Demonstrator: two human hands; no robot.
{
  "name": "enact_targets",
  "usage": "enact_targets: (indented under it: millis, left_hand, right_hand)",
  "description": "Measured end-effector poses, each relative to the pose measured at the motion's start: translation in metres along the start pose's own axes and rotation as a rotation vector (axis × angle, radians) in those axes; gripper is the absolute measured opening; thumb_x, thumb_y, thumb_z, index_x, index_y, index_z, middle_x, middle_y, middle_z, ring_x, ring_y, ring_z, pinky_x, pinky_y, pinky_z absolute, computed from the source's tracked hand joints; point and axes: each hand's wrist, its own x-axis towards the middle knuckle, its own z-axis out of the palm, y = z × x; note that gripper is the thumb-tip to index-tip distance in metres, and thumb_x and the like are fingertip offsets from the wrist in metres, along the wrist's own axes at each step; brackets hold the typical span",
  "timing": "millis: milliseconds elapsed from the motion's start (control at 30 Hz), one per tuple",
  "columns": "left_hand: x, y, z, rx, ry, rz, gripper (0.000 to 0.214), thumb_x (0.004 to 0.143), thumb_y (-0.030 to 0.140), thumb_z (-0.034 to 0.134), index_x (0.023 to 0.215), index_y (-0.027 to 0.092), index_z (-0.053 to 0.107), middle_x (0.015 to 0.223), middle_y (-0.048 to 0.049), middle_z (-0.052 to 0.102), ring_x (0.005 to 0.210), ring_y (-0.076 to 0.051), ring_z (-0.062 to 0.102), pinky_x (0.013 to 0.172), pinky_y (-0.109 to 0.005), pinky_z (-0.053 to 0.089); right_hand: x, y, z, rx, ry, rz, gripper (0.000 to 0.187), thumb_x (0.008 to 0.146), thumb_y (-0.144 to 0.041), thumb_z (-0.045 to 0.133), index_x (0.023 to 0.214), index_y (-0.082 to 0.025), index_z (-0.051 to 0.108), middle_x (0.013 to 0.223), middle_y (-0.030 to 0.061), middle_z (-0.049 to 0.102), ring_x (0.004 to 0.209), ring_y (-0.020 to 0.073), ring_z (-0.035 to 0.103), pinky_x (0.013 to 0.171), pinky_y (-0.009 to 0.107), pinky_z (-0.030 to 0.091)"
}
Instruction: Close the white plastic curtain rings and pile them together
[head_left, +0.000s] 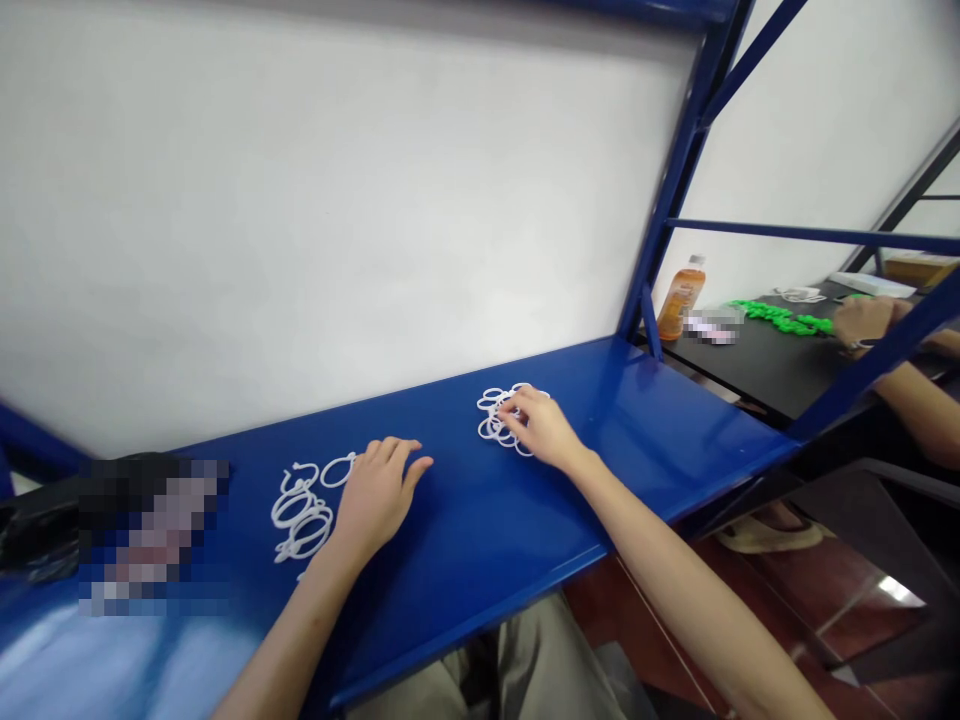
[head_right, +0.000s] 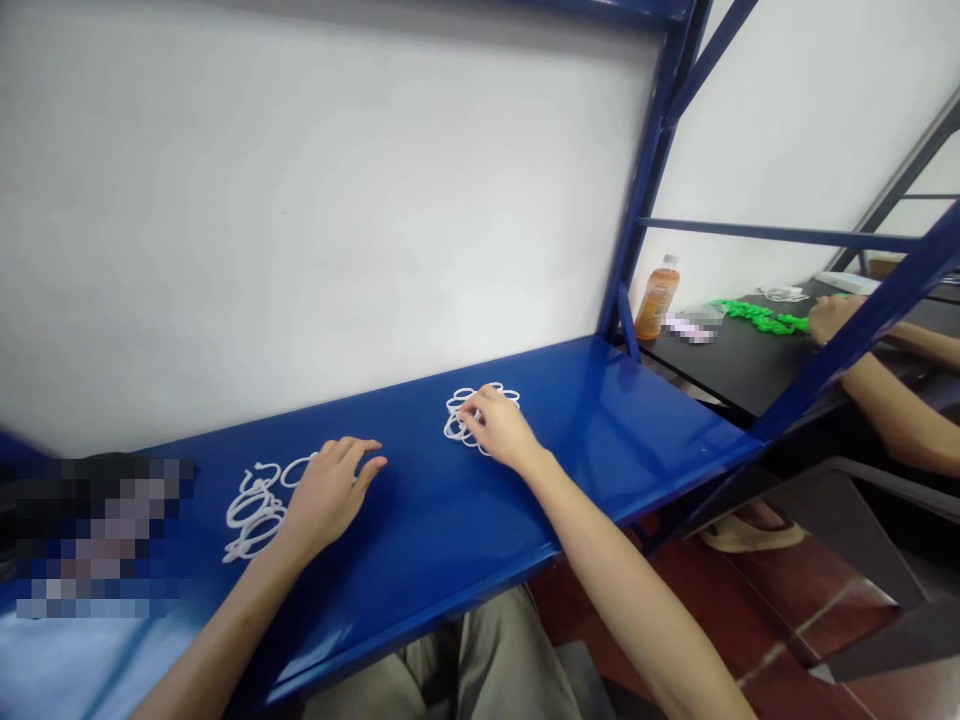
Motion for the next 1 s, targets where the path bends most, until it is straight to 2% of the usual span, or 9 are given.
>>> enact_targets:
  millis: [67,133,267,467,667,800,1000]
  left_hand:
    - [-0.001,-0.007,-0.001,0.149,-0.038,-0.063,0.041,0.101,0.047,0.039,0.108,0.018,0.067,0.107,-0.0135,0.068,0.102,-0.032,0.058,0.089,-0.048,0.047]
    - [-0.003,-0.011,-0.002,0.246,-0.065,-0.110,0.048,0.100,0.050,0.037,0.108,0.015,0.068,0.104,-0.0159,0.067,0.102,-0.035,0.058,0.086,-0.049,0.047]
    - [-0.004,-0.012,-0.005,0.291,-0.099,-0.151,0.049,0.101,0.049,0.032,0.105,0.016,0.068,0.101,-0.0165,0.067,0.101,-0.035,0.058,0.086,-0.049,0.045]
    - [-0.004,-0.009,-0.006,0.245,-0.167,-0.167,0.037,0.094,0.025,0.035,0.109,0.016,0.068,0.104,-0.0155,0.068,0.103,-0.034,0.060,0.088,-0.049,0.045]
    - [-0.006,-0.007,-0.004,0.184,-0.171,-0.155,0.036,0.089,0.021,0.041,0.110,0.018,0.069,0.107,-0.0153,0.069,0.106,-0.034,0.060,0.090,-0.049,0.045]
    - [-0.006,-0.009,-0.002,0.132,-0.188,-0.156,0.036,0.090,0.021,0.040,0.110,0.020,0.070,0.108,-0.0123,0.070,0.105,-0.031,0.062,0.092,-0.047,0.046]
    - [-0.005,-0.012,0.001,-0.030,-0.219,-0.101,0.041,0.089,0.014,0.040,0.118,0.023,0.068,0.114,-0.0085,0.070,0.108,-0.027,0.061,0.095,-0.044,0.045]
  right_hand:
    - [0.002,0.021,-0.013,-0.106,0.068,0.123,0.009,0.092,-0.017,0.062,0.089,-0.018,0.070,0.089,0.0036,0.063,0.074,0.0144,0.060,0.074,0.028,0.050]
    - [0.003,0.037,-0.023,-0.176,0.086,0.198,0.013,0.089,-0.012,0.063,0.098,-0.018,0.071,0.088,0.0030,0.064,0.075,0.0151,0.060,0.076,0.028,0.048]
    - [0.001,0.052,-0.032,-0.202,0.025,0.265,0.012,0.088,-0.010,0.062,0.089,-0.018,0.071,0.087,0.0027,0.067,0.077,0.0148,0.061,0.076,0.027,0.046]
    - [-0.001,0.054,-0.033,-0.252,-0.061,0.321,0.013,0.087,-0.009,0.062,0.090,-0.019,0.071,0.091,0.0041,0.070,0.083,0.0158,0.064,0.079,0.026,0.046]
    - [-0.003,0.055,-0.032,-0.262,-0.095,0.339,0.012,0.087,-0.016,0.064,0.097,-0.019,0.071,0.094,0.0049,0.071,0.079,0.0153,0.064,0.074,0.025,0.049]
    - [-0.003,0.051,-0.032,-0.284,-0.077,0.339,0.016,0.087,-0.015,0.061,0.099,-0.019,0.071,0.097,0.0055,0.071,0.081,0.0162,0.064,0.076,0.027,0.049]
    - [-0.002,0.044,-0.033,-0.362,0.034,0.297,0.021,0.086,-0.011,0.054,0.098,-0.019,0.070,0.094,0.0068,0.069,0.089,0.0220,0.058,0.084,0.035,0.048]
